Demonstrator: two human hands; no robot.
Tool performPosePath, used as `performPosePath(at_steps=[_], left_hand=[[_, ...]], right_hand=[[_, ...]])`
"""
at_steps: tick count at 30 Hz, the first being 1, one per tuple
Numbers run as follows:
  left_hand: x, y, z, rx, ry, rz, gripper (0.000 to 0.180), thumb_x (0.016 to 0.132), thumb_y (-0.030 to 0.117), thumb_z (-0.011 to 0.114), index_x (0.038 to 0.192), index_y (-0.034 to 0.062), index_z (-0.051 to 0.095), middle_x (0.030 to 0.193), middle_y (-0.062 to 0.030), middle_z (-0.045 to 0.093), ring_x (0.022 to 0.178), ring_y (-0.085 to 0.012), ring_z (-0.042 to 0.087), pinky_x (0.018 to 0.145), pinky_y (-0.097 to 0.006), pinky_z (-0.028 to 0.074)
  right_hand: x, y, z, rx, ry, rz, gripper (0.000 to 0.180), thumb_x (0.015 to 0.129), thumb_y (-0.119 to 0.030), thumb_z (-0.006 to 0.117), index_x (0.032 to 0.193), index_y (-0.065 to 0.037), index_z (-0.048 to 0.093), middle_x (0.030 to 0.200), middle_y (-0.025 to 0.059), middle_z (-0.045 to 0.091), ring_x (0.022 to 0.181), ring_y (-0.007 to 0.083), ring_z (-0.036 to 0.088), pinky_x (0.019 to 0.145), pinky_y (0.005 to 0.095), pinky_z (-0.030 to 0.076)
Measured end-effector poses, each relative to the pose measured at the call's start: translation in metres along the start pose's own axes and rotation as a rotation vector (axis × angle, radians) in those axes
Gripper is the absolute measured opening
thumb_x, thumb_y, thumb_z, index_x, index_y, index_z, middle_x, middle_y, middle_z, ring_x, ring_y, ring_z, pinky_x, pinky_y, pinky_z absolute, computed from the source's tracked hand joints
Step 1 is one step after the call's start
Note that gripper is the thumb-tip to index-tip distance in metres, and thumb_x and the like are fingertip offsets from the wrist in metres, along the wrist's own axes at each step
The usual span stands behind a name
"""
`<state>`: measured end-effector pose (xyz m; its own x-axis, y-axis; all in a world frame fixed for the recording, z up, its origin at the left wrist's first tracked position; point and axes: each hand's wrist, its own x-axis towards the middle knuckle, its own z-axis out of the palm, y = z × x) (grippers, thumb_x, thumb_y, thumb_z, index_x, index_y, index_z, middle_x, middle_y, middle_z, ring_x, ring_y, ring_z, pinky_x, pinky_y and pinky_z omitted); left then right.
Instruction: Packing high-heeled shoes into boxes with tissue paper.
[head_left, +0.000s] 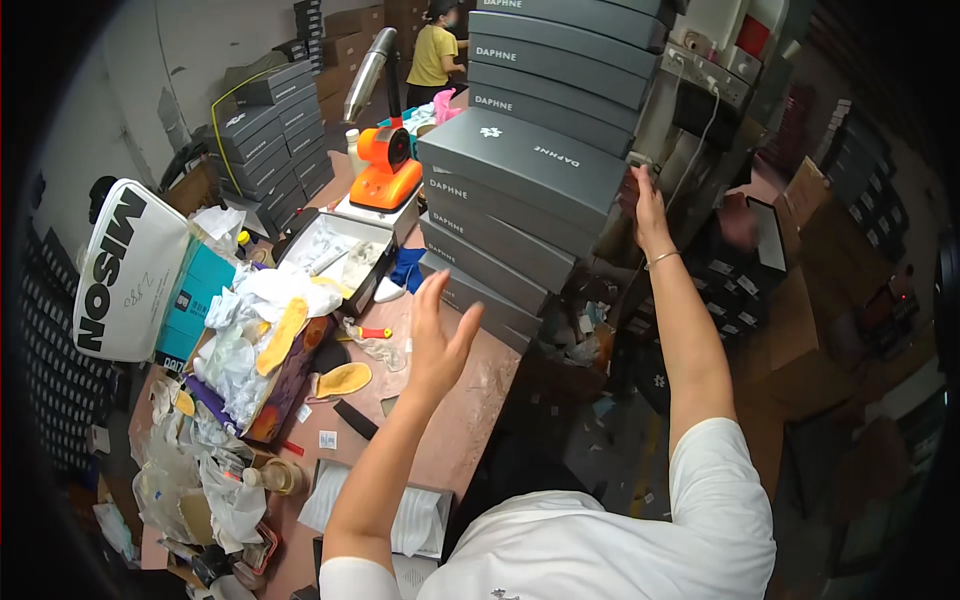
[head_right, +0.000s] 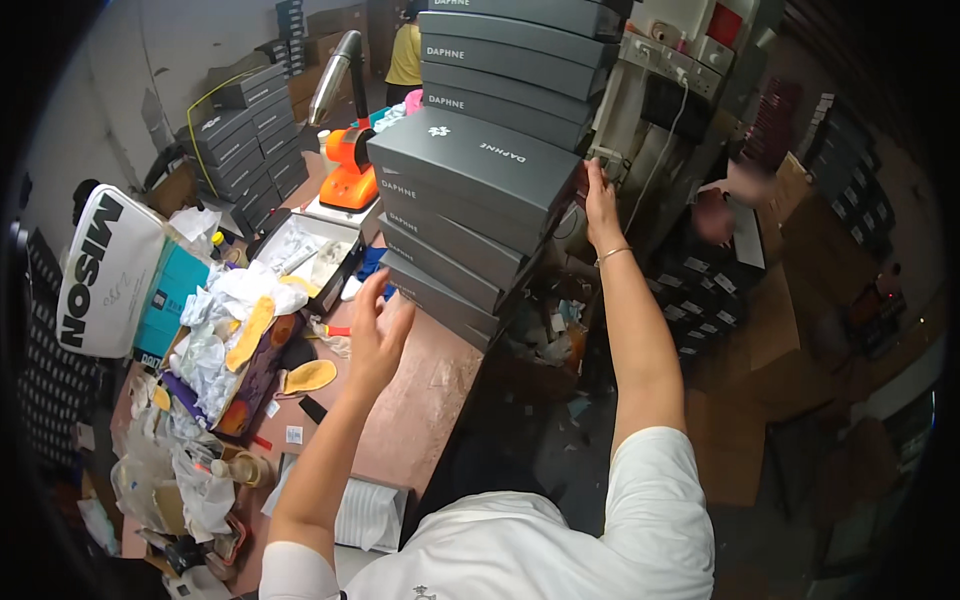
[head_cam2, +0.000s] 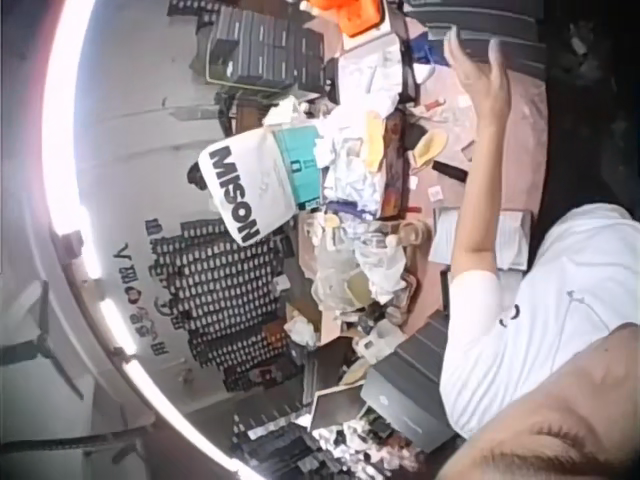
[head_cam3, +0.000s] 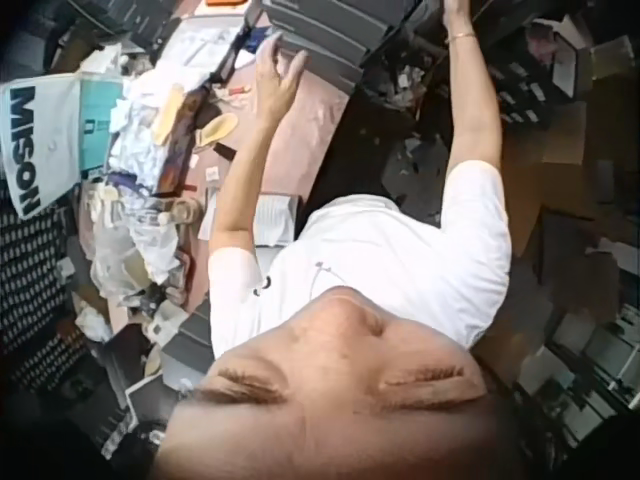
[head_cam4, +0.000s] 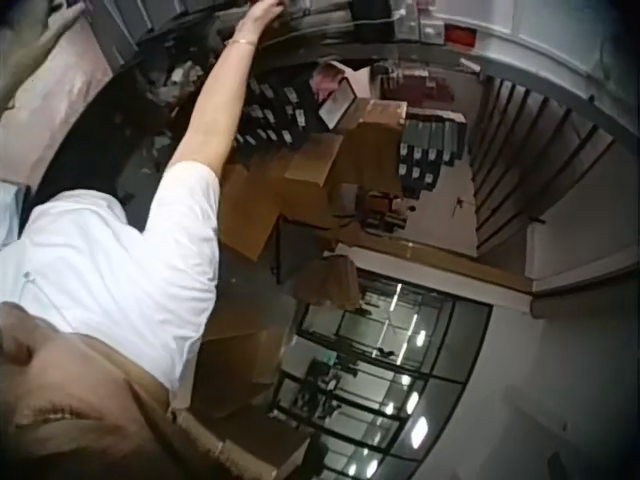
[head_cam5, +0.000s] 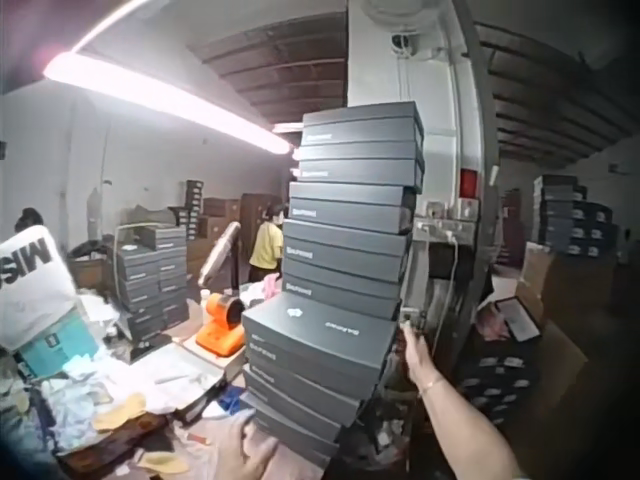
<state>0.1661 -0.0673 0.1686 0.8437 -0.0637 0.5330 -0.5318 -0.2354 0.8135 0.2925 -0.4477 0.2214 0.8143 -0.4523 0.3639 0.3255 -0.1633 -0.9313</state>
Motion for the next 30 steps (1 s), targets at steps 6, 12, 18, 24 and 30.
performPosePath(at_steps=[6,12,18,24,30], left_hand=[[0.101,-0.019,0.02,-0.74,-0.078,-0.822,0.111,0.069,0.076,0.058,0.151,0.0221,0.007,0.156,-0.0108,0.008,0.14,-0.0365,0.015,0.103,-0.06,0.024],[-0.039,0.011,-0.05,-0.749,0.198,-0.544,0.091,0.075,0.039,0.066,0.146,0.0079,0.017,0.144,-0.0154,0.029,0.131,-0.0282,0.032,0.105,-0.039,0.028],[-0.31,0.035,-0.087,-0.183,0.67,-0.637,0.087,0.076,0.029,0.063,0.146,0.0008,0.019,0.147,-0.0196,0.022,0.133,-0.0309,0.03,0.11,-0.039,0.025],[-0.372,0.027,-0.113,-0.695,1.163,-0.937,0.047,0.089,0.025,0.06,0.123,-0.0052,0.048,0.107,-0.0103,0.058,0.097,-0.0167,0.057,0.085,-0.028,0.046],[-0.344,0.046,-0.126,-0.114,1.122,-0.586,0.031,0.089,0.022,0.06,0.109,-0.0024,0.062,0.122,-0.0134,0.054,0.099,-0.0184,0.056,0.085,-0.029,0.045]], right_hand=[[-0.082,-0.032,0.061,0.057,-0.385,-0.002,0.061,0.096,-0.048,0.046,0.126,0.005,0.051,0.126,0.0106,0.053,0.119,0.0167,0.045,0.103,0.0287,0.031],[-0.237,-0.088,0.092,0.147,-0.693,-0.001,0.058,0.09,-0.021,0.049,0.137,0.009,0.035,0.132,0.0158,0.048,0.12,0.022,0.047,0.103,0.032,0.035],[-0.377,-0.016,0.121,0.196,-1.336,0.551,0.063,0.083,-0.003,0.067,0.138,0.006,0.037,0.126,0.0108,0.048,0.114,0.0162,0.048,0.096,0.028,0.042],[-0.431,0.034,0.187,-0.111,-1.686,0.957,0.046,0.085,-0.021,0.069,0.119,0.004,0.051,0.103,0.0096,0.061,0.091,0.0127,0.058,0.08,0.0247,0.048],[-0.402,-0.057,0.201,0.437,-1.272,1.029,0.042,0.085,-0.025,0.061,0.116,0.0,0.051,0.103,0.0084,0.06,0.086,0.0148,0.062,0.073,0.0255,0.053]])
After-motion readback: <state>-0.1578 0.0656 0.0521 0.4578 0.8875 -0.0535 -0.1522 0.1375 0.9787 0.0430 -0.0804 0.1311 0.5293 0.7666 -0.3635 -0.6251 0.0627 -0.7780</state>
